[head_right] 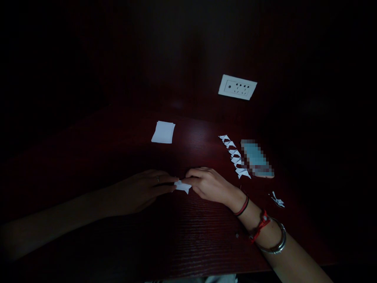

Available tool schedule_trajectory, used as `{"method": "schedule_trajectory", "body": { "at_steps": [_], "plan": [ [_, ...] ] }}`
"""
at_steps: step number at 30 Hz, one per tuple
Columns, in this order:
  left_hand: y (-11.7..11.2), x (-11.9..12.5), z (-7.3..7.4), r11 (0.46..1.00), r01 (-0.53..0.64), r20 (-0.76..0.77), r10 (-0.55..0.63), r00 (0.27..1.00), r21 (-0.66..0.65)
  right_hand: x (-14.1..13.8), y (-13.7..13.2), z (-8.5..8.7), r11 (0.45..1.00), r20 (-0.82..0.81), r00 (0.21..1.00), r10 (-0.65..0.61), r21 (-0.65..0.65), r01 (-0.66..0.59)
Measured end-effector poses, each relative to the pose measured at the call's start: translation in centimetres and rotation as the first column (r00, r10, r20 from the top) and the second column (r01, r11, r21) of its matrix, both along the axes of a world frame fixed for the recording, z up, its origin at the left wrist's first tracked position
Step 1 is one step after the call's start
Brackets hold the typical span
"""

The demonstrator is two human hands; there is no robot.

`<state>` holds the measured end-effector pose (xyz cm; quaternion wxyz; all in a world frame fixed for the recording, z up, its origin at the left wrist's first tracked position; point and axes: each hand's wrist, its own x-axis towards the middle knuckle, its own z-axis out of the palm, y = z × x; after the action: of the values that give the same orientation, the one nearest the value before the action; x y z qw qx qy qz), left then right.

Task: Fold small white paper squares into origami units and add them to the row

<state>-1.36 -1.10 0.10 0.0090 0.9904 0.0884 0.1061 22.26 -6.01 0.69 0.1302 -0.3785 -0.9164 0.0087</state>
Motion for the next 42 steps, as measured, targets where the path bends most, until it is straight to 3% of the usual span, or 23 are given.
{"method": "schedule_trajectory", "body": {
  "at_steps": [17,38,42],
  "plan": [
    [-0.1,0.2,0.0,0.999,-0.016,-0.048,0.018,0.999,0.044,-0.6,0.3,0.6,0.999,0.044,0.999,0.019,-0.029,-0.018],
    [0.0,-0.1,-0.1,1.0,-0.014,-0.019,0.014,1.0,0.024,0.4,-0.3,1.0,0.996,0.011,1.0,-0.011,-0.092,0.012],
    [-0.1,-0.2,-0.1,1.0,-0.01,0.025,0.009,1.0,0.011,0.7,-0.1,0.8,0.998,-0.03,0.999,-0.028,-0.053,0.026]
  ]
}}
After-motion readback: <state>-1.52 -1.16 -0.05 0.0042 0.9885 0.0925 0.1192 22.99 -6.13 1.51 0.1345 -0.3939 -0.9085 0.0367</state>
